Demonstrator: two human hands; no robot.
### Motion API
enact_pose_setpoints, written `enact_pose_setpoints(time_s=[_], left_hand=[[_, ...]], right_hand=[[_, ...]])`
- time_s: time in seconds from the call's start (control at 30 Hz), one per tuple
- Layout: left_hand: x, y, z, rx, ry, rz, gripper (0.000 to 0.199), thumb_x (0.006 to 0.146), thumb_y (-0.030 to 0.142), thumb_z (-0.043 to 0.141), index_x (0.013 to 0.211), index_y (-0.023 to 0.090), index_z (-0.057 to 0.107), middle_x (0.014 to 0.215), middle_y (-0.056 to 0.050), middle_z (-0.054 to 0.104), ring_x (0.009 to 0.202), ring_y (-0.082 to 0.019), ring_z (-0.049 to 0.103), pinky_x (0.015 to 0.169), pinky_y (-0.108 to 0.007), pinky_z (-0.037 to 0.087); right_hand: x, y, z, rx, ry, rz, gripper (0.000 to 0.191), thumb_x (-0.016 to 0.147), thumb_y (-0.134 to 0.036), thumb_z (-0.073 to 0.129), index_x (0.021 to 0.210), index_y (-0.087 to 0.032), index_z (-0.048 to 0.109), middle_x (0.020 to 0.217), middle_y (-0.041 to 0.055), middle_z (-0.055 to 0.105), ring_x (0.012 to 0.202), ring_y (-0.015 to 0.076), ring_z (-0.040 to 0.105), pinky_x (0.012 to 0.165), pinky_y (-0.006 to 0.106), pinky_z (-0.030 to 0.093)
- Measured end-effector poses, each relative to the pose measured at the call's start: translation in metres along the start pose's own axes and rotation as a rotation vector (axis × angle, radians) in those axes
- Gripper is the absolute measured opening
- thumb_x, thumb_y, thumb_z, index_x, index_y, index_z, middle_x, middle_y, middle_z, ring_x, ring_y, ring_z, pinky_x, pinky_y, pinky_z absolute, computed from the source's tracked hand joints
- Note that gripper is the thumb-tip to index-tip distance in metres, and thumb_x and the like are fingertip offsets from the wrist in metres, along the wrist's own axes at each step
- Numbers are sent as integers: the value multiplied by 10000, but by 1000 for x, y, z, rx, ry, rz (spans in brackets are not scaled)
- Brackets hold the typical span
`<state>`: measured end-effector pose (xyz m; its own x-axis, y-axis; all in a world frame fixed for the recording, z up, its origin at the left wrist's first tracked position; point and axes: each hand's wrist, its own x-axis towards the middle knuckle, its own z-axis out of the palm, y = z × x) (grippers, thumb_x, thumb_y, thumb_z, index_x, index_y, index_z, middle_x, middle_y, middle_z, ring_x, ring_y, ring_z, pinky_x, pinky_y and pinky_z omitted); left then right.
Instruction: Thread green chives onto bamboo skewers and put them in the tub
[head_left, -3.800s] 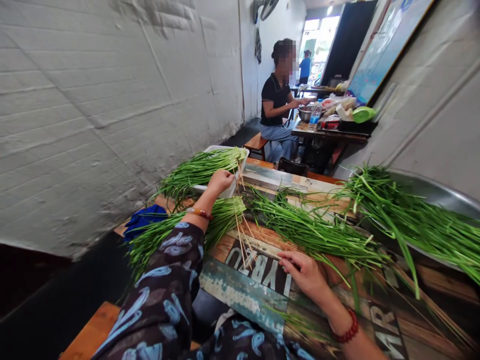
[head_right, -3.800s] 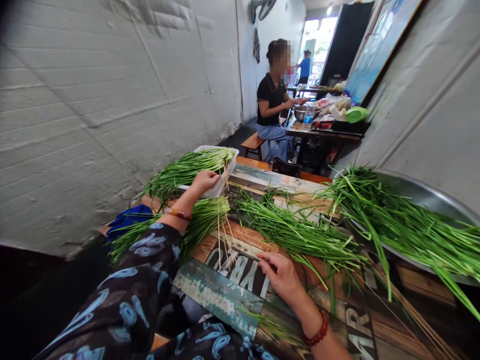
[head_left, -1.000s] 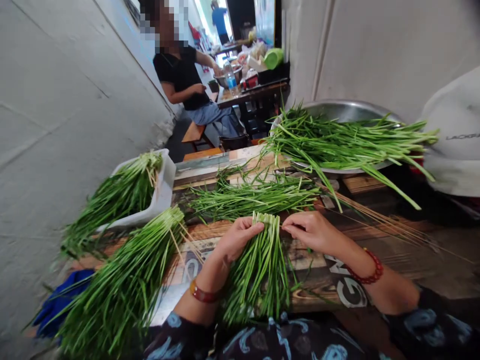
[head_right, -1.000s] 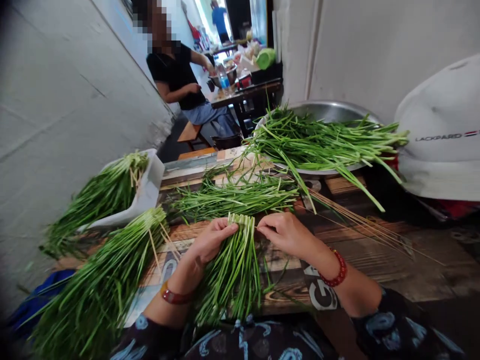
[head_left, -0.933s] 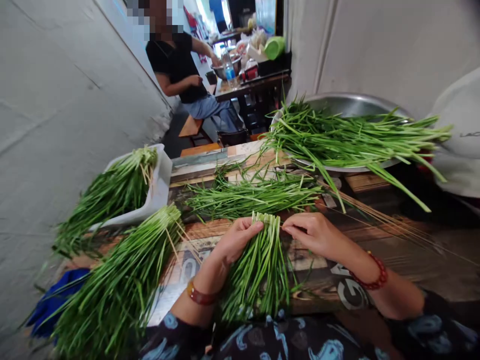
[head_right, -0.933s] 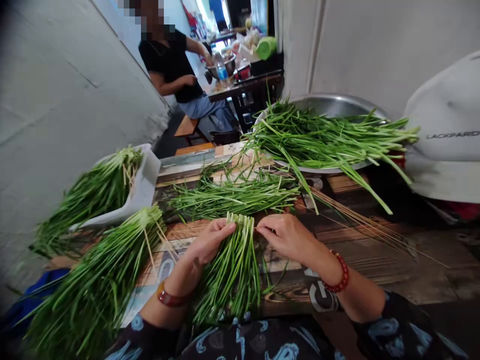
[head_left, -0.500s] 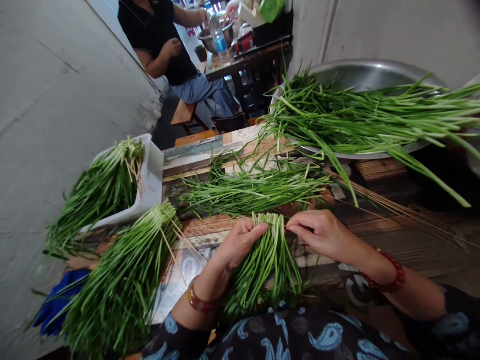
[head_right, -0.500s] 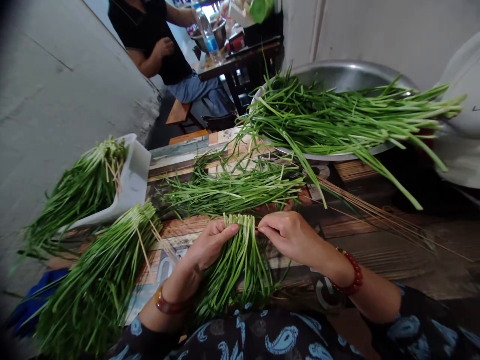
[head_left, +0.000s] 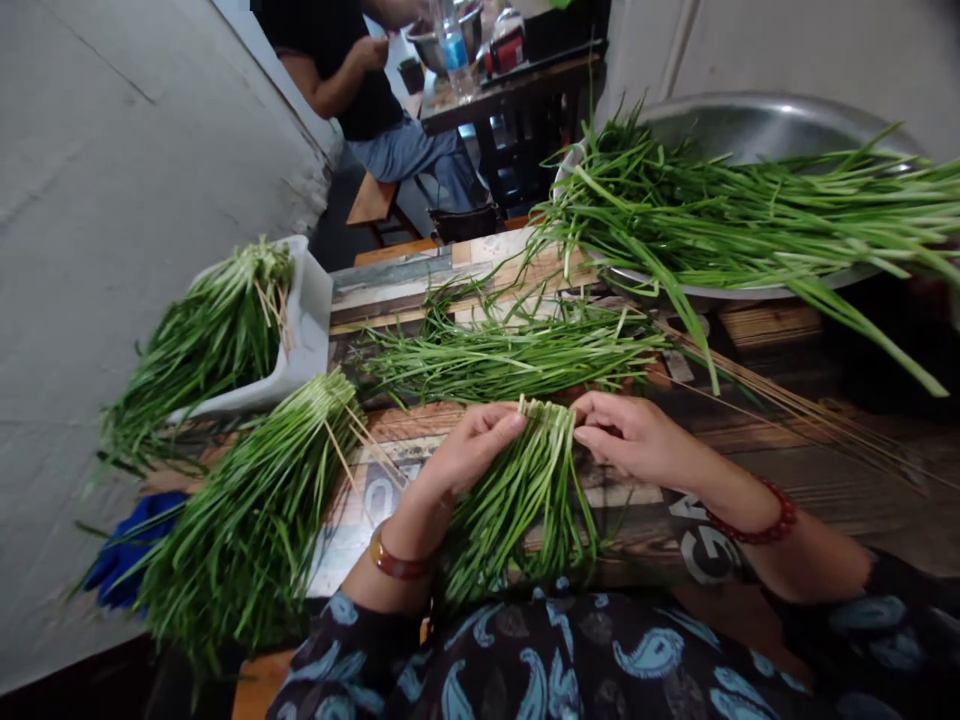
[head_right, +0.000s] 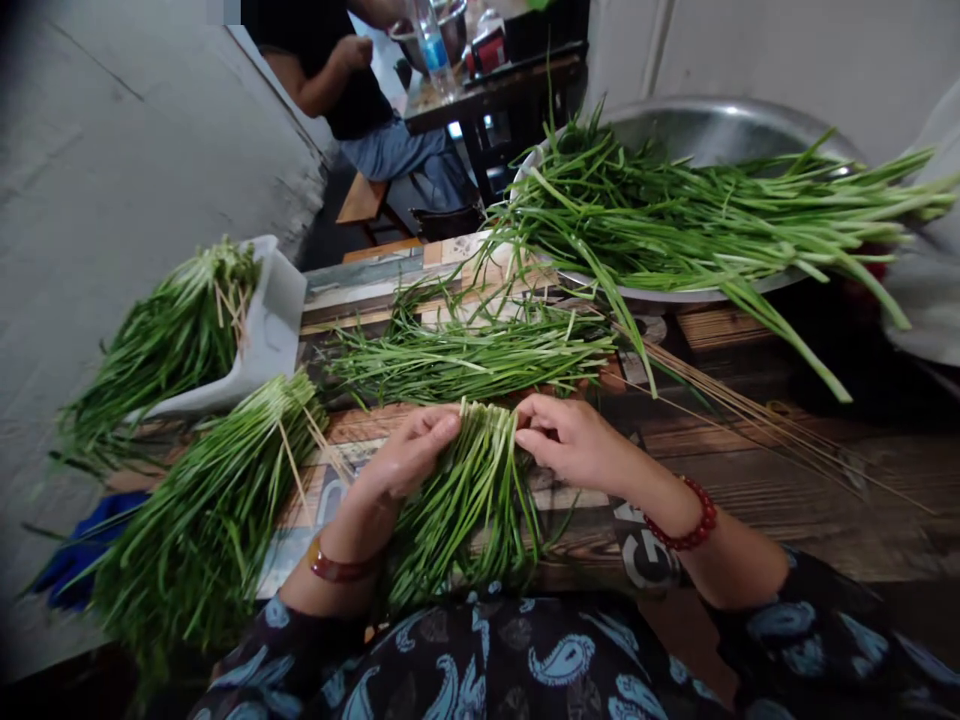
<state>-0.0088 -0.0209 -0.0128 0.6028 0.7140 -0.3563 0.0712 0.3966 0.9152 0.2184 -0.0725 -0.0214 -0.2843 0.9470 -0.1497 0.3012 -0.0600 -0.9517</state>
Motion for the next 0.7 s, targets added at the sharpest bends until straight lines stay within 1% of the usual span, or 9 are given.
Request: enact_pose_setpoints(time_s=[0.1, 0.13, 0.2, 0.3, 0.37, 0.47, 0.53, 0.6, 0.7], left_hand=[[0, 9, -4, -56, 130, 108, 569, 811, 617, 658, 1085, 122, 725, 959, -127, 761, 811, -212, 709, 759, -306, 545], [1, 12, -5, -67, 166, 144, 572, 824, 614, 643, 1103, 120, 712, 993, -140, 759, 812, -215, 714, 761, -319, 552], [3, 15, -8, -54, 228, 203, 554, 828, 596, 647, 1101, 117, 699, 1017, -151, 756, 782, -204, 714, 736, -316, 554], [7, 16, -12, 33, 312, 257, 507, 821, 561, 672, 1076, 124, 701, 977, -130, 760, 740, -177, 706, 699, -279, 537], [8, 17, -14, 102, 363, 301, 474, 829, 537, 671, 1065, 127, 707, 951, -115, 759, 725, -163, 698, 695, -269, 529], [10, 20, -17, 204, 412, 368, 434, 854, 498, 646, 1069, 127, 712, 908, -95, 752, 709, -148, 673, 682, -260, 515], [14, 23, -20, 292, 452, 416, 396, 877, 462, 617, 1074, 133, 716, 871, -77, 740, 688, -134, 643, 659, -247, 491], [21, 25, -24, 439, 520, 482, 336, 894, 406, 596, 1062, 146, 727, 844, -63, 722, 693, -133, 619, 663, -247, 472], [35, 27, -28, 801, 595, 631, 217, 889, 293, 601, 991, 175, 752, 881, -66, 703, 803, -167, 619, 747, -288, 466]], right_hand=[[1, 2, 1, 120, -67, 93, 321, 907, -381, 530, 1140, -181, 620, 503, -81, 526, 326, 66, 389, 366, 196, 308], [2, 3, 2, 128, -80, 109, 327, 911, -404, 523, 1121, -178, 630, 477, -83, 515, 308, 66, 382, 349, 192, 292], [5, 7, 3, 121, -74, 110, 285, 907, -424, 522, 946, -174, 655, 469, -68, 530, 302, 60, 402, 341, 180, 291], [9, 12, 5, 98, -1, 65, 271, 863, -396, 576, 708, -174, 590, 530, -27, 596, 364, 55, 473, 370, 161, 343], [11, 13, 7, 110, 19, 77, 235, 834, -355, 606, 688, -174, 571, 545, -22, 605, 380, 53, 473, 367, 151, 348], [13, 10, 11, 179, -13, 150, 167, 830, -338, 611, 834, -171, 604, 541, -51, 584, 352, 50, 451, 333, 144, 320], [14, 8, 14, 187, -41, 172, 244, 854, -378, 597, 985, -173, 619, 500, -79, 550, 317, 55, 430, 317, 147, 304], [14, 8, 15, 142, -69, 166, 304, 883, -438, 563, 1027, -177, 622, 445, -95, 508, 284, 62, 394, 309, 159, 279], [16, 14, 14, 10, -26, 27, 295, 886, -448, 545, 771, -181, 596, 464, -66, 508, 358, 72, 437, 383, 180, 316]])
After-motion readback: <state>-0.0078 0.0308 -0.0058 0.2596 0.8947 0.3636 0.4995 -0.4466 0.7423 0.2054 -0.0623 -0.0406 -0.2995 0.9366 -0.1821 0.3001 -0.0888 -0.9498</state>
